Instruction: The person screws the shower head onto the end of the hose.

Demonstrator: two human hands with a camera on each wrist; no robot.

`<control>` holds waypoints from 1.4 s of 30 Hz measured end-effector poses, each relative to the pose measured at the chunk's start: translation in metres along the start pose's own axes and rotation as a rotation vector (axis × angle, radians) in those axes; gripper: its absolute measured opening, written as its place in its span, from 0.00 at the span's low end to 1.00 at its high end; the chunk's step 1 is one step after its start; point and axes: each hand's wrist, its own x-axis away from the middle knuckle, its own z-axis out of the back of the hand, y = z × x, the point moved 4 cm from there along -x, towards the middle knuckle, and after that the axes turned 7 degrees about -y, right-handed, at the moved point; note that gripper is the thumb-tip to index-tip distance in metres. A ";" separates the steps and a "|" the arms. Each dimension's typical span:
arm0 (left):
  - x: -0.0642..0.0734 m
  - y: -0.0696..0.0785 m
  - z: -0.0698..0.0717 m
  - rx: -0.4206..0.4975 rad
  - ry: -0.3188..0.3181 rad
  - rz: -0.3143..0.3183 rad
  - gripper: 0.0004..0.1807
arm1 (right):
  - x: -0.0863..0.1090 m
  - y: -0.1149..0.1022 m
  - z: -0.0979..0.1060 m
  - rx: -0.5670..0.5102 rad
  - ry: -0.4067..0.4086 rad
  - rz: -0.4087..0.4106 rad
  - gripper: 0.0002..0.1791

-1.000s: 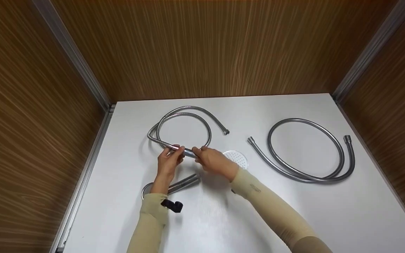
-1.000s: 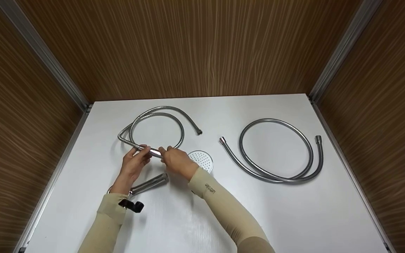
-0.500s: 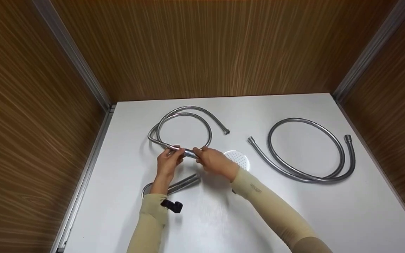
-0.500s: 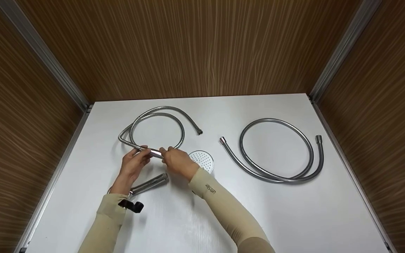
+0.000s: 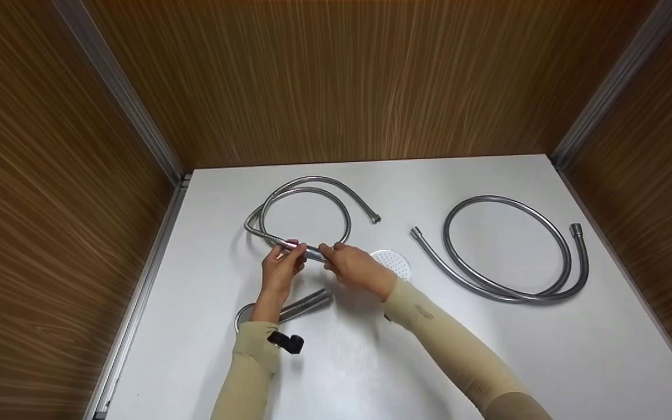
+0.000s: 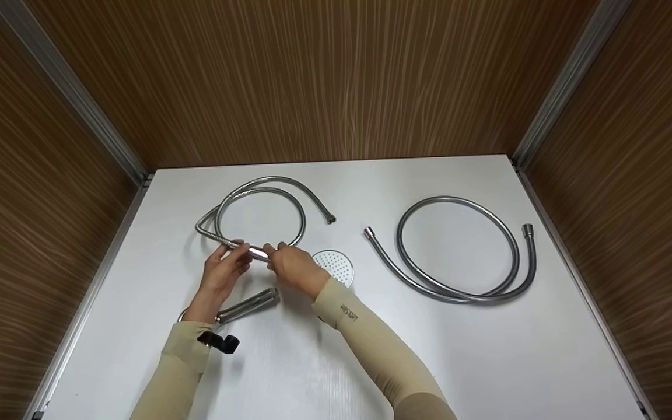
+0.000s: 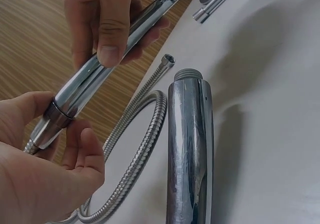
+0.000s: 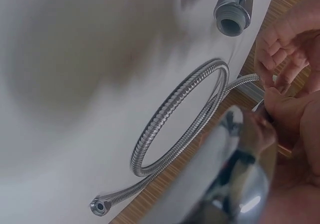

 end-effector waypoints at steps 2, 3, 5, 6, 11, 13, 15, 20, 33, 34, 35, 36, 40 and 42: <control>0.000 0.000 0.000 0.004 0.002 -0.004 0.10 | 0.000 0.000 0.000 0.000 0.000 0.002 0.09; 0.000 0.001 -0.001 0.005 0.005 -0.005 0.09 | 0.000 0.000 0.000 0.000 0.001 0.003 0.10; 0.000 0.001 -0.001 0.004 0.007 -0.004 0.08 | 0.000 0.000 0.000 0.001 0.002 0.004 0.10; 0.000 0.001 -0.001 0.003 0.007 -0.005 0.08 | 0.000 0.000 -0.001 0.000 0.004 0.005 0.10; 0.000 0.001 -0.001 -0.005 0.005 -0.007 0.09 | 0.000 0.000 -0.001 0.000 0.010 0.012 0.10; 0.000 0.001 -0.001 0.000 0.001 -0.008 0.09 | -0.001 0.001 -0.001 0.000 0.010 0.015 0.10; 0.000 0.001 -0.001 -0.001 0.000 -0.002 0.08 | -0.001 0.001 -0.001 0.001 0.009 0.014 0.10; 0.000 0.000 0.000 -0.021 -0.004 0.034 0.09 | -0.001 0.002 0.000 -0.001 -0.003 0.001 0.11; -0.002 -0.001 -0.001 0.002 -0.011 0.015 0.10 | 0.002 0.000 0.001 0.000 -0.006 -0.001 0.10; -0.002 -0.001 -0.002 0.002 -0.010 0.014 0.10 | 0.002 0.000 0.001 0.000 -0.007 -0.004 0.10; -0.002 -0.001 -0.002 0.001 -0.009 0.013 0.10 | 0.002 0.000 0.001 -0.004 -0.006 -0.005 0.11; -0.001 -0.001 -0.002 0.002 -0.009 0.012 0.09 | 0.002 0.000 0.001 -0.004 -0.005 -0.006 0.11; -0.001 -0.001 -0.002 -0.002 -0.014 0.006 0.10 | 0.002 0.000 0.000 -0.020 -0.011 -0.010 0.11; -0.001 -0.002 -0.001 -0.001 -0.014 0.003 0.09 | 0.002 0.001 -0.001 -0.024 -0.019 -0.012 0.11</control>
